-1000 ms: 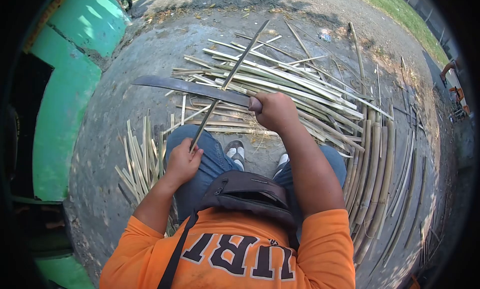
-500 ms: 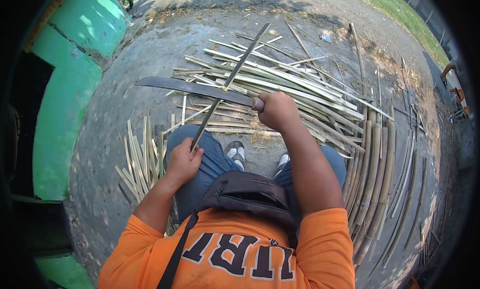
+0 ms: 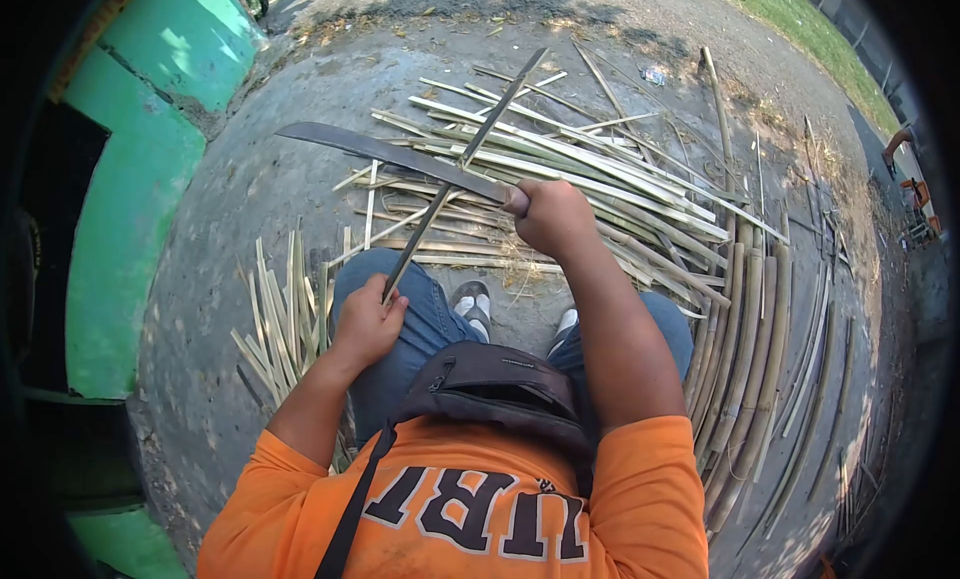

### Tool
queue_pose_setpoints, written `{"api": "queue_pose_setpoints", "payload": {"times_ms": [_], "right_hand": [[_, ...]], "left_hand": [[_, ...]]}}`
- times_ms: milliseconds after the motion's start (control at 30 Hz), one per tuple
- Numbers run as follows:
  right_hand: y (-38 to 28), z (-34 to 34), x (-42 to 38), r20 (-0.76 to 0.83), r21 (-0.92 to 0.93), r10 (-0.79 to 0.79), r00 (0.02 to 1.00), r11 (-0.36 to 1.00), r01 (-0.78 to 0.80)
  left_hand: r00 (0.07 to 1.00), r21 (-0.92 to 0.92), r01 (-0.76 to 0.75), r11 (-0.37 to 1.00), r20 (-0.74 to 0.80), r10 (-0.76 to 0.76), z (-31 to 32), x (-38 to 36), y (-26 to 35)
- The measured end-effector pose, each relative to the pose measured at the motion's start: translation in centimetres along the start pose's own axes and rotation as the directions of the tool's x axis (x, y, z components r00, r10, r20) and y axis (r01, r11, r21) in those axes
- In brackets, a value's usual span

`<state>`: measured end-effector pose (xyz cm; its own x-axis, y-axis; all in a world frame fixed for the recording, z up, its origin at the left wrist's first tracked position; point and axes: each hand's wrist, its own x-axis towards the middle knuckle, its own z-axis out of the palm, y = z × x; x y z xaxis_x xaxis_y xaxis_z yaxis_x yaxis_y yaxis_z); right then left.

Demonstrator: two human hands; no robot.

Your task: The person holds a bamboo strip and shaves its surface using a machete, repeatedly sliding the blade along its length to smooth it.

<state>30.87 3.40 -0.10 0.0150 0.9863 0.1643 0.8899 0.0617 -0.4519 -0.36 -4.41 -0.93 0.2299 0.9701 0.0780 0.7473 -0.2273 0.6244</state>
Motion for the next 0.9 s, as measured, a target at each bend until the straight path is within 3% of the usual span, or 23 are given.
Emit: {"api": "queue_pose_setpoints", "payload": {"times_ms": [133, 200, 233, 333, 367, 467, 533, 700, 833, 900], "right_hand": [[0.5, -0.3, -0.5, -0.047, 0.023, -0.081, 0.996, 0.996, 0.082], [-0.1, -0.3, -0.9, -0.022, 0.004, -0.083, 0.996, 0.997, 0.083], [-0.7, 0.0, -1.3, -0.020, 0.017, -0.154, 0.988, 0.988, 0.155], [-1.7, -0.2, -1.3, 0.139, -0.057, -0.277, 0.951, 0.956, 0.287], [-1.8, -0.4, -1.1, 0.166, -0.059, -0.253, 0.953, 0.962, 0.266], [0.2, 0.9, -0.3, 0.025, -0.024, -0.170, 0.985, 0.985, 0.170], [1.4, 1.2, 0.5, -0.082, 0.015, -0.031, 0.996, 0.999, 0.032], [1.2, -0.1, -0.1, -0.140, 0.020, -0.090, 0.986, 0.995, 0.093], [-0.5, 0.3, -1.0, -0.073, 0.065, -0.221, 0.973, 0.972, 0.226], [-1.1, 0.3, -1.0, -0.021, -0.006, -0.369, 0.929, 0.929, 0.369]], "left_hand": [[0.999, -0.013, -0.044, 0.999, -0.007, 0.044, -0.1, 0.0, 0.2], [0.997, -0.016, 0.040, 0.999, 0.072, -0.039, -0.7, 0.3, 1.0], [0.991, -0.015, 0.087, 0.996, 0.108, -0.085, -0.8, 0.3, 1.3], [0.994, -0.034, 0.064, 0.997, 0.087, -0.061, -0.9, 0.2, 1.4], [0.994, -0.023, 0.065, 0.998, 0.088, -0.063, -0.9, 0.3, 1.3], [0.992, -0.017, 0.091, 0.996, 0.093, -0.089, -0.9, -0.1, 1.1], [0.991, -0.056, 0.105, 0.993, 0.088, -0.100, -1.2, 0.0, 1.3], [0.994, -0.056, 0.078, 0.995, 0.085, -0.073, -1.1, 0.2, 1.3], [0.992, -0.069, 0.096, 0.993, 0.089, -0.090, -1.1, 0.1, 1.6], [0.994, -0.075, 0.076, 0.994, 0.082, -0.070, -1.0, 0.1, 1.5]]}}
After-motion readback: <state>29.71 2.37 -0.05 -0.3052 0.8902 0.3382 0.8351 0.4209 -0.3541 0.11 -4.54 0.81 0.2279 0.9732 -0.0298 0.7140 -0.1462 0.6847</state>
